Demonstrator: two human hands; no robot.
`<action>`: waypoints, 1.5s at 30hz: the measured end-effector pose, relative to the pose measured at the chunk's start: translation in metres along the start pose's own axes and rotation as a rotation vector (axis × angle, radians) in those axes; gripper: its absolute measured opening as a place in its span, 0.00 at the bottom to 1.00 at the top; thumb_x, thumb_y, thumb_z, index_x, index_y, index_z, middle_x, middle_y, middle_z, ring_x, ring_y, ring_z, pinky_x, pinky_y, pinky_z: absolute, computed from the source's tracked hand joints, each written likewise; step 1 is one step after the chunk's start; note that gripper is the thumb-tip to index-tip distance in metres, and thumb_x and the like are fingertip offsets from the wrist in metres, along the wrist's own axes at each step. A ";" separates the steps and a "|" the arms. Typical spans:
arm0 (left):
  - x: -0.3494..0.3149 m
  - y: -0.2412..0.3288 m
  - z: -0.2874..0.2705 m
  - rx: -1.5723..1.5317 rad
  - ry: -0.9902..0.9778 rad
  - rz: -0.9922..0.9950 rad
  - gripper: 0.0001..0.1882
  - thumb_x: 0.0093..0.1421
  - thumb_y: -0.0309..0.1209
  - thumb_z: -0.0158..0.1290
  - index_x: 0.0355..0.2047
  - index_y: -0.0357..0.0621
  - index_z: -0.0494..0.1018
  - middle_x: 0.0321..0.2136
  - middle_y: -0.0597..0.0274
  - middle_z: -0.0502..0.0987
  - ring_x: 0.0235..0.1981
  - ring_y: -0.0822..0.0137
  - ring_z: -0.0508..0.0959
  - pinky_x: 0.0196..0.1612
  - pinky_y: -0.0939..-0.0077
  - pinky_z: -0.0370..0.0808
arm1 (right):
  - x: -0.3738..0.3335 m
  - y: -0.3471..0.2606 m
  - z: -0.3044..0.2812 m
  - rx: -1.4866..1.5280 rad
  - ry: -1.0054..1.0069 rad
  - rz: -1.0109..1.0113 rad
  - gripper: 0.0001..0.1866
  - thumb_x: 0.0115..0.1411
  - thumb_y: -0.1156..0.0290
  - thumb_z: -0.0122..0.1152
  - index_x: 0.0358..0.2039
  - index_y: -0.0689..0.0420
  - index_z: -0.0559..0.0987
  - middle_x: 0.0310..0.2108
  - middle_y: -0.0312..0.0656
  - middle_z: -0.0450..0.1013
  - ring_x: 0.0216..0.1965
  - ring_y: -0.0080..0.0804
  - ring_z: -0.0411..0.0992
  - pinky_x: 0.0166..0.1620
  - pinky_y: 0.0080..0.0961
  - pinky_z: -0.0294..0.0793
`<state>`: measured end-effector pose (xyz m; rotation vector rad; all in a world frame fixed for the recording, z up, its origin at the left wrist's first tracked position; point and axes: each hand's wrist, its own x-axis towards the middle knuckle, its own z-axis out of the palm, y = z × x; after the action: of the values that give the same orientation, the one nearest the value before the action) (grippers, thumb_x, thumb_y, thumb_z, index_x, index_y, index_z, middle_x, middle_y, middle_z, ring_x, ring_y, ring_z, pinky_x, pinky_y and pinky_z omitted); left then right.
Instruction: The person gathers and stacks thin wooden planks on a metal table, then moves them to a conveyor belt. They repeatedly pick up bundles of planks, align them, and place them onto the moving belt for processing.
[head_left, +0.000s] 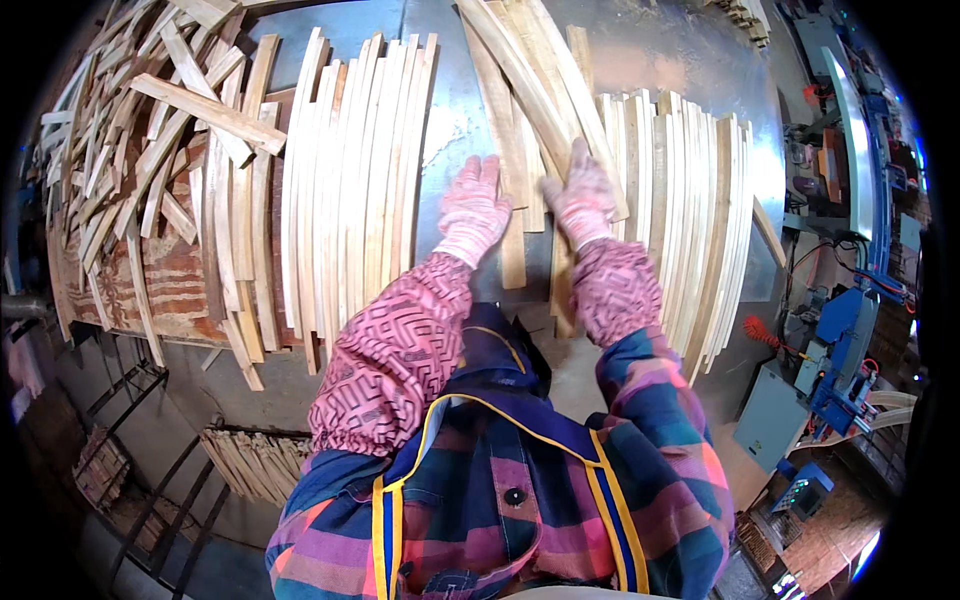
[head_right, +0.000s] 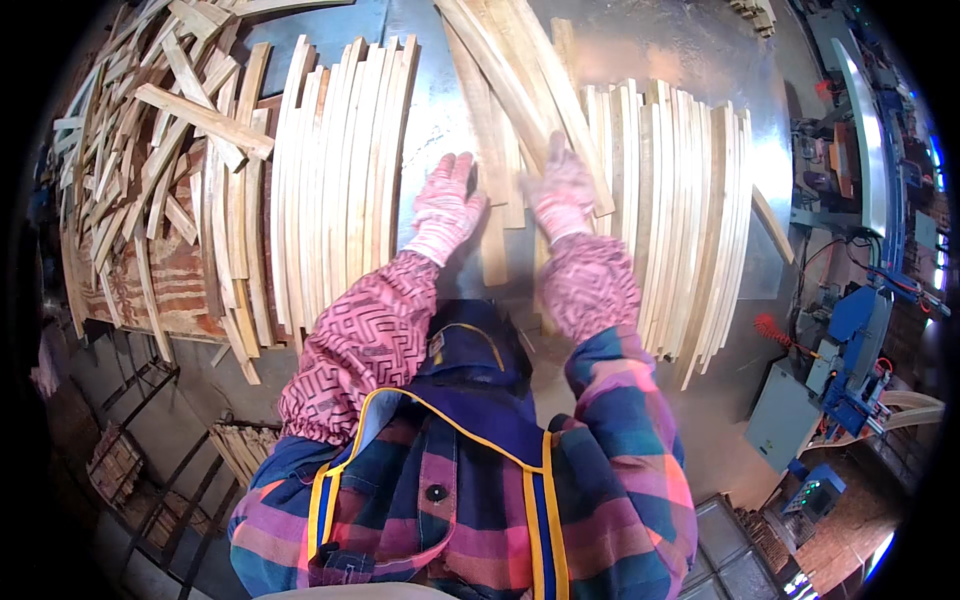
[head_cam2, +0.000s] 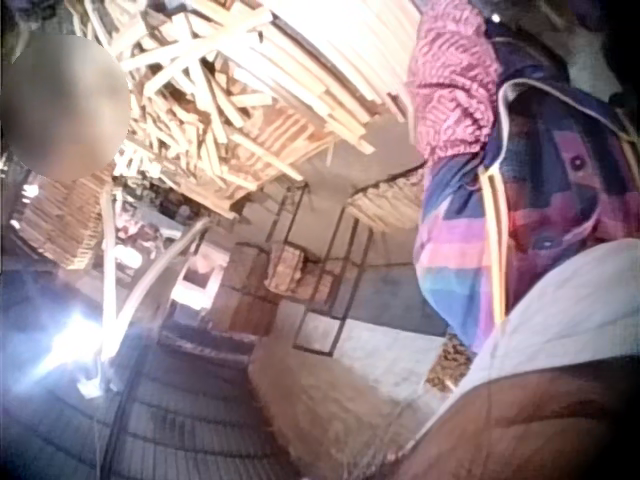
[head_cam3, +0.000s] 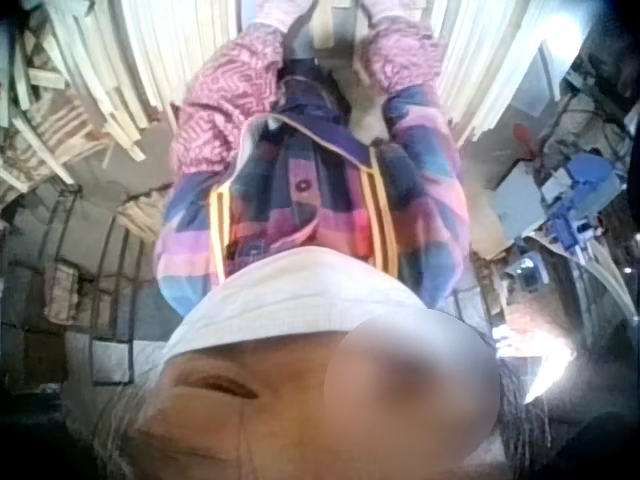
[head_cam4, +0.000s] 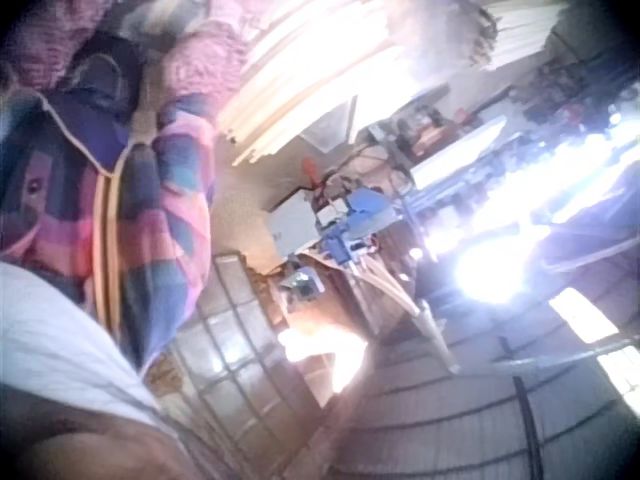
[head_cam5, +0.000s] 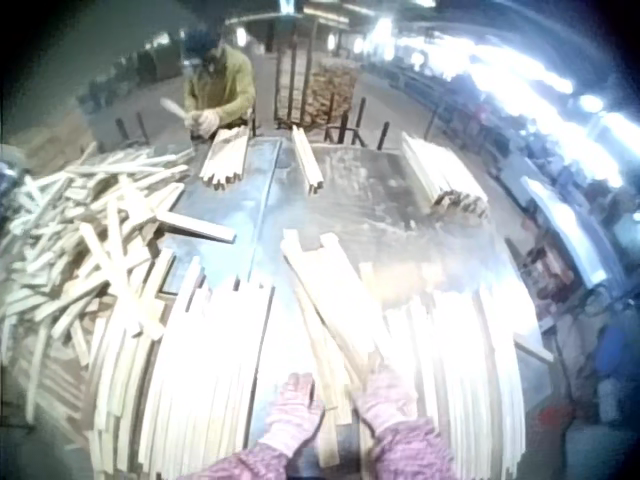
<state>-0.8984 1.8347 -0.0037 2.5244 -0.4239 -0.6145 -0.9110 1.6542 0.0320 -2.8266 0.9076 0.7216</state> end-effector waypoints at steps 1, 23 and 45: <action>0.007 0.012 0.007 -0.017 -0.062 -0.069 0.41 0.59 0.48 0.53 0.69 0.49 0.54 0.68 0.47 0.55 0.68 0.49 0.58 0.67 0.55 0.58 | 0.001 0.005 0.015 -0.032 0.112 -0.089 0.53 0.54 0.44 0.62 0.71 0.55 0.47 0.62 0.54 0.63 0.60 0.47 0.67 0.61 0.39 0.67; -0.067 -0.047 0.016 -0.593 -0.130 -0.261 0.47 0.53 0.39 0.56 0.71 0.45 0.48 0.58 0.36 0.69 0.60 0.44 0.69 0.62 0.62 0.65 | -0.048 -0.018 0.067 0.702 -0.197 -0.218 0.47 0.53 0.75 0.63 0.71 0.60 0.49 0.49 0.50 0.74 0.46 0.38 0.75 0.47 0.29 0.78; -0.052 -0.027 -0.007 0.382 0.122 0.016 0.36 0.53 0.41 0.56 0.63 0.52 0.62 0.65 0.43 0.56 0.68 0.42 0.52 0.69 0.44 0.45 | 0.018 0.041 0.013 -0.031 0.145 -0.096 0.36 0.56 0.52 0.59 0.61 0.55 0.65 0.52 0.50 0.70 0.57 0.45 0.68 0.58 0.36 0.69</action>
<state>-0.9343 1.8812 0.0051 2.8966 -0.5613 -0.3995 -0.9275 1.6138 0.0144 -2.9583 0.7791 0.5296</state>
